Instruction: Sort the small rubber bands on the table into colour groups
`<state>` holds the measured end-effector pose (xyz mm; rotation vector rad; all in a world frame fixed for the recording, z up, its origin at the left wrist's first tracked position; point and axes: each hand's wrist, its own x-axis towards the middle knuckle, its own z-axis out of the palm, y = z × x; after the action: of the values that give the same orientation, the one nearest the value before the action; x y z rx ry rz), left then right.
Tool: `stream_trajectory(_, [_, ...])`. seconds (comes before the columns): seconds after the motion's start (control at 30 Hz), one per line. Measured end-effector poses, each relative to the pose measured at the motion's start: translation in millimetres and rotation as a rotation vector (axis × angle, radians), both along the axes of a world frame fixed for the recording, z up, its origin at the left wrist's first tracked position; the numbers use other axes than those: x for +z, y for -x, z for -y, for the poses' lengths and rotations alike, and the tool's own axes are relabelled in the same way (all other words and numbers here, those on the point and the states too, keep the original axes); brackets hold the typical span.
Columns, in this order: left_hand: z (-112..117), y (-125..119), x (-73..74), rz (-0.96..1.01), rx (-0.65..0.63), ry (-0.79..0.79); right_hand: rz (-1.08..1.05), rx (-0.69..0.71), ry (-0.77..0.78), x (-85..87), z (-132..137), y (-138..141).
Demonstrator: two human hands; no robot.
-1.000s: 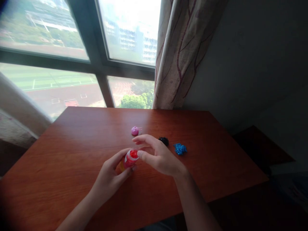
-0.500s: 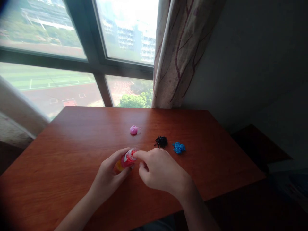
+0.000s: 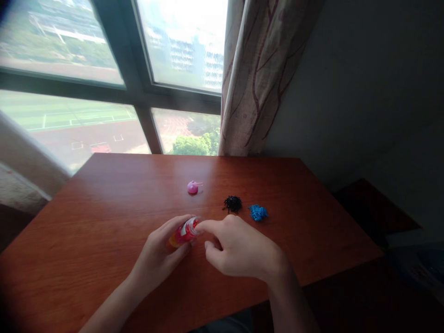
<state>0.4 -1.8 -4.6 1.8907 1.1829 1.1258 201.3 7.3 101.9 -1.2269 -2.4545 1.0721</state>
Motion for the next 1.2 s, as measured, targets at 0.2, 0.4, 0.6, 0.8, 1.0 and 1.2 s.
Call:
stream_trajectory(0.2, [0.3, 0.5, 1.5, 0.032, -0.003, -0.013, -0.019, 0.001, 0.059, -8.5, 0.3, 2.7])
stream_trajectory(0.4, [0.9, 1.9, -0.3, 0.003, -0.022, 0.005, 0.013, -0.015, 0.045, -22.3, 1.3, 7.0])
stream_trajectory(0.6, [0.7, 2.2, -1.1, 0.039, 0.007, 0.009, -0.103, -0.068, 0.076, -18.1, 7.0, -3.8])
stream_trajectory(0.8, [0.2, 0.6, -0.5, 0.006, 0.008, 0.006, -0.031, -0.143, -0.026, -16.0, 10.9, -4.0])
stream_trajectory(1.0, [3.2, 0.3, -1.3, 0.0, -0.01, -0.002, 0.124, -0.126, -0.149, -23.4, 13.6, 8.6])
stream_trajectory(1.2, [1.3, -0.1, -1.6, 0.086, 0.022, 0.099, -0.148, -0.2, -0.091, -16.1, 13.5, 3.4])
